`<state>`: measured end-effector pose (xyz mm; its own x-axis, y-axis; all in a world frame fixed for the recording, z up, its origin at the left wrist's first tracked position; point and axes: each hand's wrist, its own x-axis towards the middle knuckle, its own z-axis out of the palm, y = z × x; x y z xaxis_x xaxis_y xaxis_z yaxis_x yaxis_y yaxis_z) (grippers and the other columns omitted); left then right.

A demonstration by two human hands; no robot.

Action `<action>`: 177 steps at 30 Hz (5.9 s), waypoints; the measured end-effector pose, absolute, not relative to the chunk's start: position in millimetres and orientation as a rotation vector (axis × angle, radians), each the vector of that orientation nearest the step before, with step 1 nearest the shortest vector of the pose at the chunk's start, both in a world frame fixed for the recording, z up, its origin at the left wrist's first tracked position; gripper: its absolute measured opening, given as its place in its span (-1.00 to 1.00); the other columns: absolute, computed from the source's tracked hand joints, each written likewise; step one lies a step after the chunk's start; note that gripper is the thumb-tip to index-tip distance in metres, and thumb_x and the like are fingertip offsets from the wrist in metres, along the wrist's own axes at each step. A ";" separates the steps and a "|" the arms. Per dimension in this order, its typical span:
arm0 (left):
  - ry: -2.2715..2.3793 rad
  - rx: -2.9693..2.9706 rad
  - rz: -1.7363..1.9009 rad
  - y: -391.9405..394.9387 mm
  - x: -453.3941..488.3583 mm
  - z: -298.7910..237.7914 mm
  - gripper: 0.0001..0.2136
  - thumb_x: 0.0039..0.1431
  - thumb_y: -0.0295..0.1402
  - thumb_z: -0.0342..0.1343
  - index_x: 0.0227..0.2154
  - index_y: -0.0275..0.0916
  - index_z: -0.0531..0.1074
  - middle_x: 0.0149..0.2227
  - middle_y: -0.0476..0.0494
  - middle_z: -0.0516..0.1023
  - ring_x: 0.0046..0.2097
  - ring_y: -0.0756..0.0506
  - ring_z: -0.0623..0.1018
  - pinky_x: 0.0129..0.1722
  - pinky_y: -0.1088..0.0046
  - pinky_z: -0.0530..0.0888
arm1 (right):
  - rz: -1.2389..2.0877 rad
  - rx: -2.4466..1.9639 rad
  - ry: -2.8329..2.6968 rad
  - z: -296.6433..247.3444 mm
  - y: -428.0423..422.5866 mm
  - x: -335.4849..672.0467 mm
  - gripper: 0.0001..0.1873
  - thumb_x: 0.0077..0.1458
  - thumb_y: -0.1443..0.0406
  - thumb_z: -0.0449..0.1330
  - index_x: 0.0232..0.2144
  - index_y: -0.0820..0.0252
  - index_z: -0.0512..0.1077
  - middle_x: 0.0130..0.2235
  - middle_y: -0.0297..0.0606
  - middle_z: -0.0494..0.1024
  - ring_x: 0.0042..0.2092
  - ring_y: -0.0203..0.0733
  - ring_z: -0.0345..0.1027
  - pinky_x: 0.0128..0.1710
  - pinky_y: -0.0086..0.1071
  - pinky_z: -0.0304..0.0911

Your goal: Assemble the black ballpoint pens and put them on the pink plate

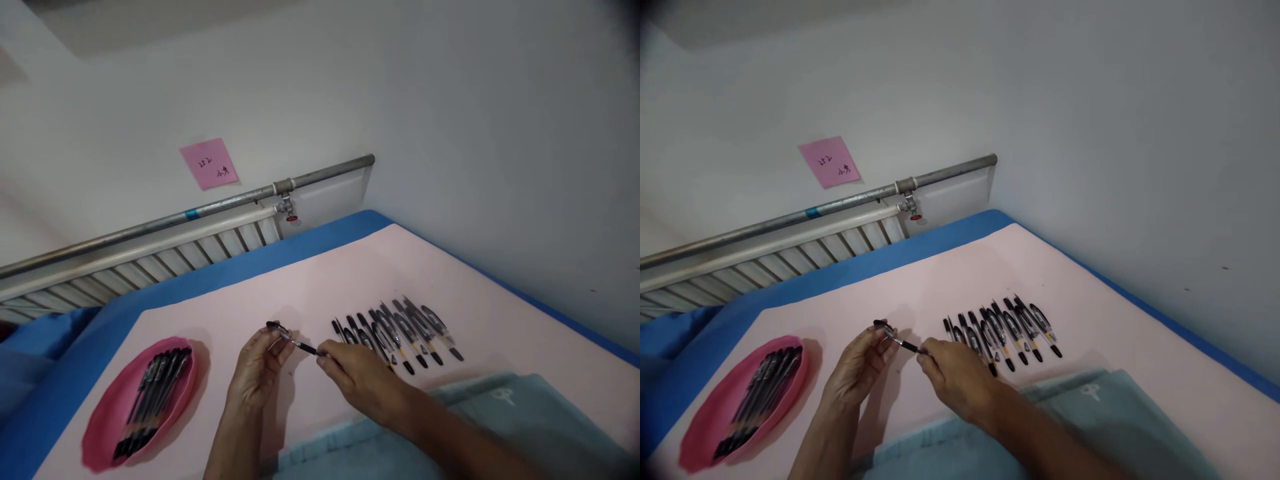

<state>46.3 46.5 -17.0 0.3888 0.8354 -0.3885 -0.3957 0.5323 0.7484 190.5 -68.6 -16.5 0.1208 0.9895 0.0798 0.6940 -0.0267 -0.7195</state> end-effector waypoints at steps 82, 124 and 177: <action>1.323 2.177 0.028 17.0 96.1 -23.6 -0.86 -0.06 -0.30 -0.01 -0.61 -0.24 0.32 -0.56 -0.13 0.45 -0.48 -0.08 0.41 -0.49 0.45 0.21 | 0.339 -1.824 -1.265 -0.9 -69.9 250.5 -0.83 0.07 0.28 0.01 -0.37 0.20 0.38 -0.39 -0.27 0.47 -0.35 -0.29 0.29 -0.36 -0.44 0.10; 0.836 0.602 0.841 37.9 77.6 -5.1 -0.89 -0.08 -0.59 0.12 -0.44 -0.31 0.39 -0.43 -0.04 0.51 -0.29 -0.05 0.55 -0.33 0.42 0.50 | 0.535 -1.806 -1.846 -11.6 -69.1 215.0 -0.80 0.09 0.28 0.02 -0.55 0.20 0.27 -0.53 -0.36 0.37 -0.49 -0.35 0.18 -0.51 -0.48 -0.12; 0.817 0.893 0.892 22.0 90.5 -13.7 -0.78 -0.18 -0.35 0.25 -0.43 -0.30 0.38 -0.39 -0.08 0.46 -0.31 -0.04 0.50 -0.34 0.45 0.43 | 0.397 -1.932 -1.864 -15.9 -67.5 215.1 -0.80 0.12 0.24 -0.02 -0.46 0.20 0.32 -0.42 -0.29 0.45 -0.39 -0.28 0.29 -0.46 -0.45 -0.06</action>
